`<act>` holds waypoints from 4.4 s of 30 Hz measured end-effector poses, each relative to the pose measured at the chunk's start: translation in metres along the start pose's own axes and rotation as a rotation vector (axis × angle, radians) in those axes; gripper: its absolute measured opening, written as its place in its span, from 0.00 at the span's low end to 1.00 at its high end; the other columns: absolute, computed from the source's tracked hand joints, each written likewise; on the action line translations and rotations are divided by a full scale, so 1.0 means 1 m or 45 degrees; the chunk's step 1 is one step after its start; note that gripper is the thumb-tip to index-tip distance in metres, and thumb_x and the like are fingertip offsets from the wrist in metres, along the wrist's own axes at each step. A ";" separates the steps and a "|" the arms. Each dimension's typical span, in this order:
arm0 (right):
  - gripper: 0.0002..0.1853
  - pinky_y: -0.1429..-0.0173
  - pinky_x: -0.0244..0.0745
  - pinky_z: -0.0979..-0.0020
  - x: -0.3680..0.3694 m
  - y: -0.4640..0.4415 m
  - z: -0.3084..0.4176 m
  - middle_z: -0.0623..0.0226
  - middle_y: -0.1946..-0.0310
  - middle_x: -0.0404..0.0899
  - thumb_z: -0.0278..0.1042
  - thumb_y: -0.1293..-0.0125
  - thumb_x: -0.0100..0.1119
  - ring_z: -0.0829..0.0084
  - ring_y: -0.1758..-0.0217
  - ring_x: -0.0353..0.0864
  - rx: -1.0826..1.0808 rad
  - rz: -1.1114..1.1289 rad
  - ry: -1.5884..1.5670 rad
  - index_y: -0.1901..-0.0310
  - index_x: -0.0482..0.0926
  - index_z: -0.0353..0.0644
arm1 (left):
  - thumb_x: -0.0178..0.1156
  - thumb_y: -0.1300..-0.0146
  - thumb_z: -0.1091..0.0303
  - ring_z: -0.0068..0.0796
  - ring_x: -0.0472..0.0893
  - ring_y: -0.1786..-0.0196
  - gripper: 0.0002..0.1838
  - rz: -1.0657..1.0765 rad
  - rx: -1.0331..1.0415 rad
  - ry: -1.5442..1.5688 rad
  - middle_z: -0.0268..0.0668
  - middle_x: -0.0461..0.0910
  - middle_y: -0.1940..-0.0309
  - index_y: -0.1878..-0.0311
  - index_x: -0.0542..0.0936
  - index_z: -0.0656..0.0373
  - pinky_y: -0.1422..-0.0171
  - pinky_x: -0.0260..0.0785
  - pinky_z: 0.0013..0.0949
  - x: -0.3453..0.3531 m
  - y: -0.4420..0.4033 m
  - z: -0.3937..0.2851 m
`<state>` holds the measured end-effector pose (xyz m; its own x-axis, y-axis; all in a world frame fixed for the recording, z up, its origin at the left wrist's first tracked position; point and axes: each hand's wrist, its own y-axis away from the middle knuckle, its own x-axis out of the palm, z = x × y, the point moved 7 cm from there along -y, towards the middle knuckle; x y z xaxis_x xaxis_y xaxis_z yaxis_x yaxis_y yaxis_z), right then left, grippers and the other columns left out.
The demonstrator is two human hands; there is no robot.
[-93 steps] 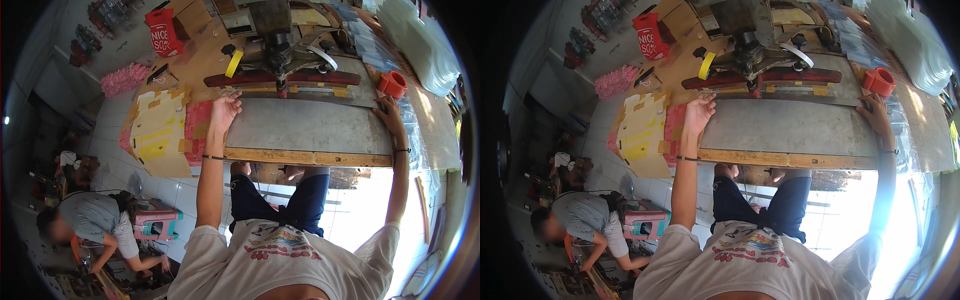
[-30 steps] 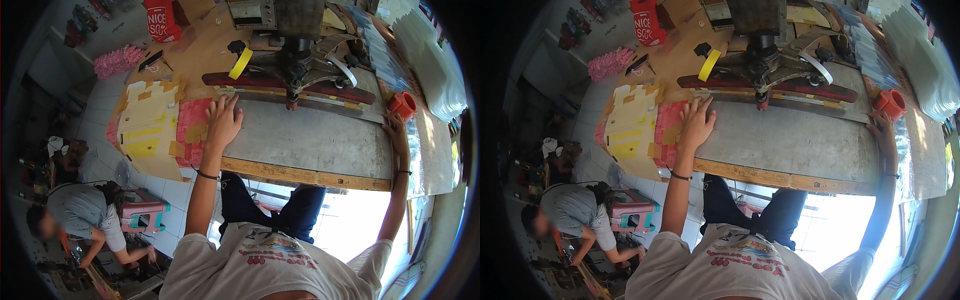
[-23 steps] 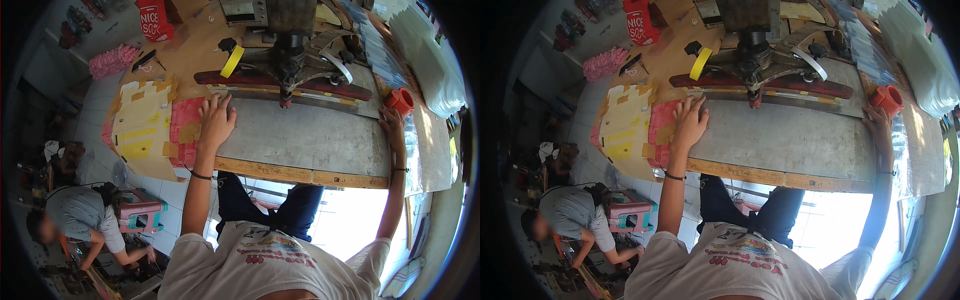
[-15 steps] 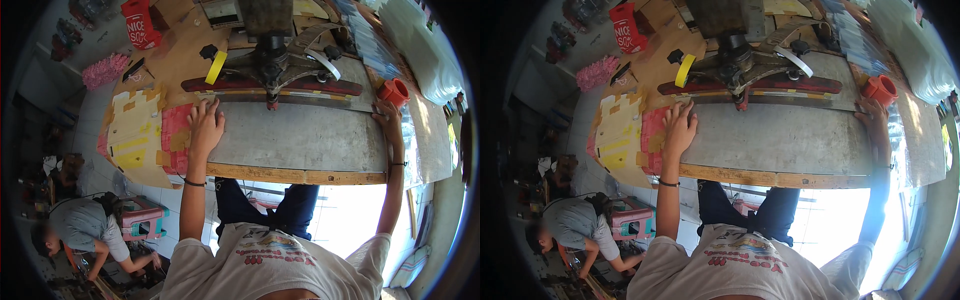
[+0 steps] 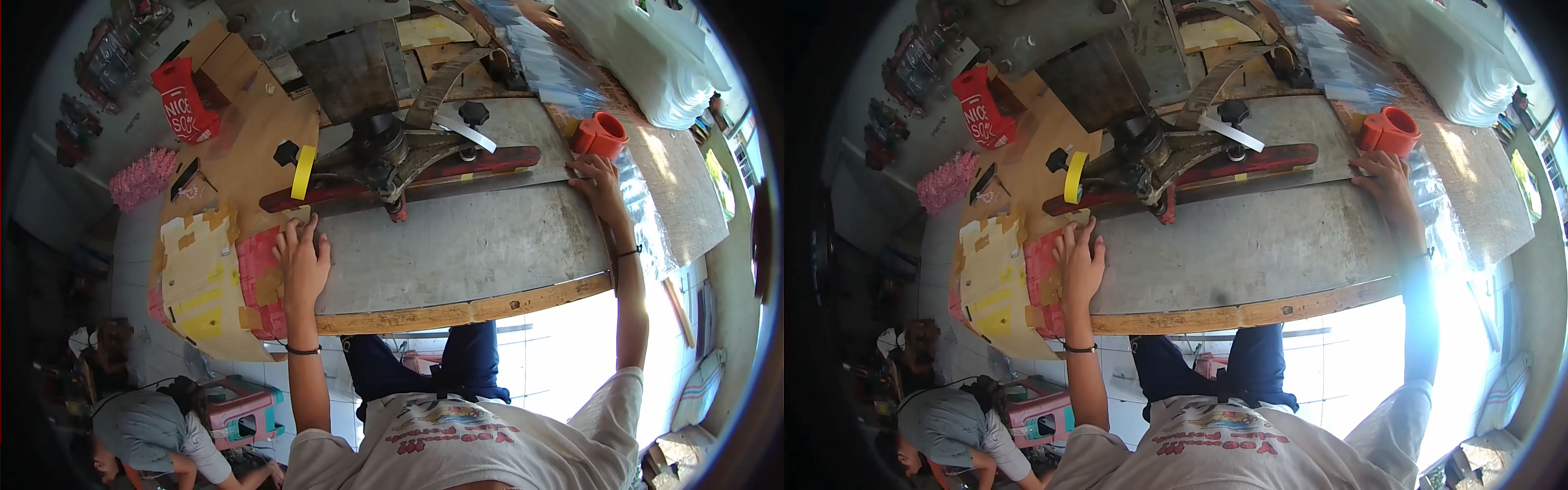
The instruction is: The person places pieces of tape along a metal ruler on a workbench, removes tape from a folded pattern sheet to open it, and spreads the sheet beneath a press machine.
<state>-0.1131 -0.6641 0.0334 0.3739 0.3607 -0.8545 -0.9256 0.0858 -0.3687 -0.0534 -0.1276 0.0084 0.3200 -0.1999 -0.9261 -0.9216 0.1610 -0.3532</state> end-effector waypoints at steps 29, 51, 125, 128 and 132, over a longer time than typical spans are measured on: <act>0.19 0.26 0.56 0.59 0.003 -0.001 0.003 0.67 0.43 0.80 0.38 0.38 0.68 0.63 0.35 0.72 -0.003 0.008 0.077 0.45 0.86 0.47 | 0.55 0.30 0.60 0.47 0.69 0.38 0.24 0.001 0.045 -0.051 0.45 0.71 0.38 0.32 0.77 0.53 0.33 0.59 0.50 0.002 0.002 -0.002; 0.17 0.30 0.61 0.59 0.012 -0.002 -0.004 0.65 0.47 0.81 0.38 0.35 0.66 0.61 0.38 0.74 -0.081 -0.026 0.035 0.46 0.86 0.47 | 0.57 0.35 0.58 0.46 0.68 0.39 0.32 0.034 -0.059 -0.002 0.46 0.71 0.40 0.29 0.72 0.60 0.35 0.58 0.52 0.015 -0.011 0.009; 0.16 0.71 0.58 0.74 -0.180 0.351 -0.005 0.74 0.76 0.67 0.26 0.60 0.71 0.81 0.74 0.63 0.671 -0.049 -0.136 0.66 0.80 0.35 | 0.61 0.33 0.69 0.46 0.75 0.40 0.12 0.025 0.063 0.585 0.40 0.79 0.46 0.47 0.82 0.54 0.32 0.62 0.45 -0.051 0.060 -0.021; 0.28 0.71 0.55 0.73 -0.176 0.461 -0.026 0.78 0.76 0.63 0.56 0.48 0.74 0.82 0.73 0.60 0.901 -0.182 -0.475 0.68 0.76 0.35 | 0.61 0.34 0.71 0.43 0.77 0.43 0.09 -0.060 0.117 0.566 0.37 0.81 0.50 0.52 0.84 0.55 0.35 0.63 0.44 -0.053 0.090 -0.047; 0.21 0.71 0.60 0.75 -0.141 0.566 -0.059 0.75 0.77 0.66 0.50 0.40 0.68 0.82 0.76 0.63 0.695 -0.667 -0.457 0.61 0.82 0.36 | 0.61 0.36 0.74 0.40 0.77 0.47 0.07 -0.240 0.070 0.589 0.35 0.81 0.54 0.57 0.85 0.55 0.39 0.65 0.43 -0.035 0.101 -0.052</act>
<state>-0.6861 -0.7212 -0.0767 0.8076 0.4149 -0.4191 -0.5706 0.7293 -0.3775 -0.1695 -0.1543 0.0123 0.3375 -0.6363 -0.6937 -0.8400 0.1290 -0.5270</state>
